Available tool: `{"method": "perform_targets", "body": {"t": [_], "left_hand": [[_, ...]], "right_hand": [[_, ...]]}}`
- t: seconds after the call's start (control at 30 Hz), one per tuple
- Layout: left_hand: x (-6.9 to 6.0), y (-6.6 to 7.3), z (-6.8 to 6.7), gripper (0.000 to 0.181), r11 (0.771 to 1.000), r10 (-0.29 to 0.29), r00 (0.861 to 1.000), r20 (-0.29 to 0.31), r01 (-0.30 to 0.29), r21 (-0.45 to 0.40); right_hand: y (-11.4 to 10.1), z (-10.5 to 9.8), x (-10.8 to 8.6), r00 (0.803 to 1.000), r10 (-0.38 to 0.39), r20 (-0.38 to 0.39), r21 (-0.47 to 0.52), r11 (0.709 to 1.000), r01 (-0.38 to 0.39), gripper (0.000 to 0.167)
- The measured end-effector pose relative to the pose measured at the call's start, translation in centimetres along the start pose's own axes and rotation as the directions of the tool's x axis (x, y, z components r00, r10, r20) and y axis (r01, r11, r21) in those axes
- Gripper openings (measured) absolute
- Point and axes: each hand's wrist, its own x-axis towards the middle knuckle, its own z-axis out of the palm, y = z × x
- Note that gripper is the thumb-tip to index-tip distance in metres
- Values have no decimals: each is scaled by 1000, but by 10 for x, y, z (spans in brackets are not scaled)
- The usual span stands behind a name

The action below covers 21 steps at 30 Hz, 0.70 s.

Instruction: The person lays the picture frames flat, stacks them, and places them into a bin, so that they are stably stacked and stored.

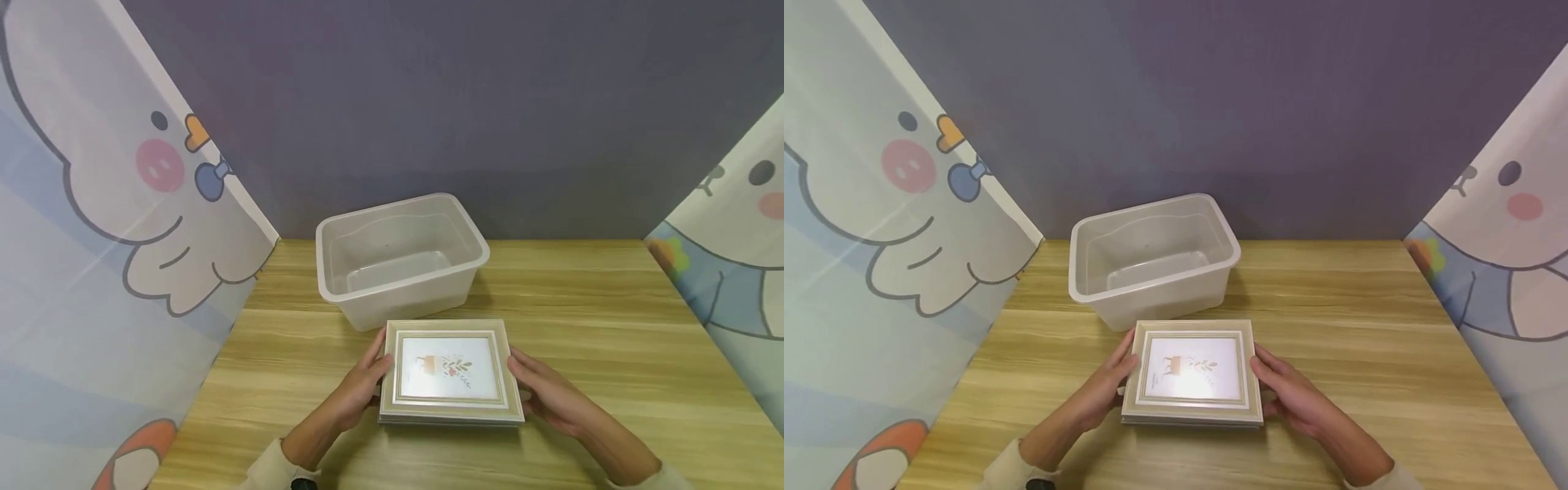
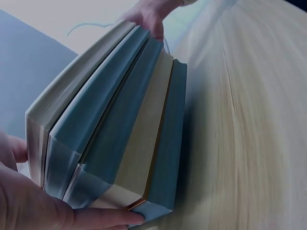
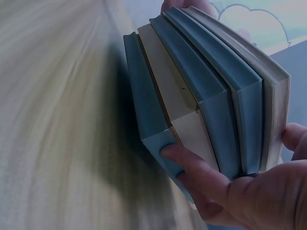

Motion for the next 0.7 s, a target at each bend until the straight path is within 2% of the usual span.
{"method": "perform_targets", "body": {"t": [0.1,0.33,0.57,0.7], "left_hand": [[-6,5,4,65,1000,-2,1000,-12,2,20],[-24,21,15,67,989,-6,998,-64,15,150],[-39,37,24,68,984,35,995,-95,-18,177],[-46,45,27,66,980,61,993,-100,-41,194]], "right_hand": [[-5,0,-5,1000,7,4,-5,1000,-7,76],[-22,-2,-17,1000,-25,16,-12,1000,25,72],[-36,-6,-28,998,-47,39,-84,995,50,74],[-41,-8,-32,990,-99,100,-51,993,104,69]]}}
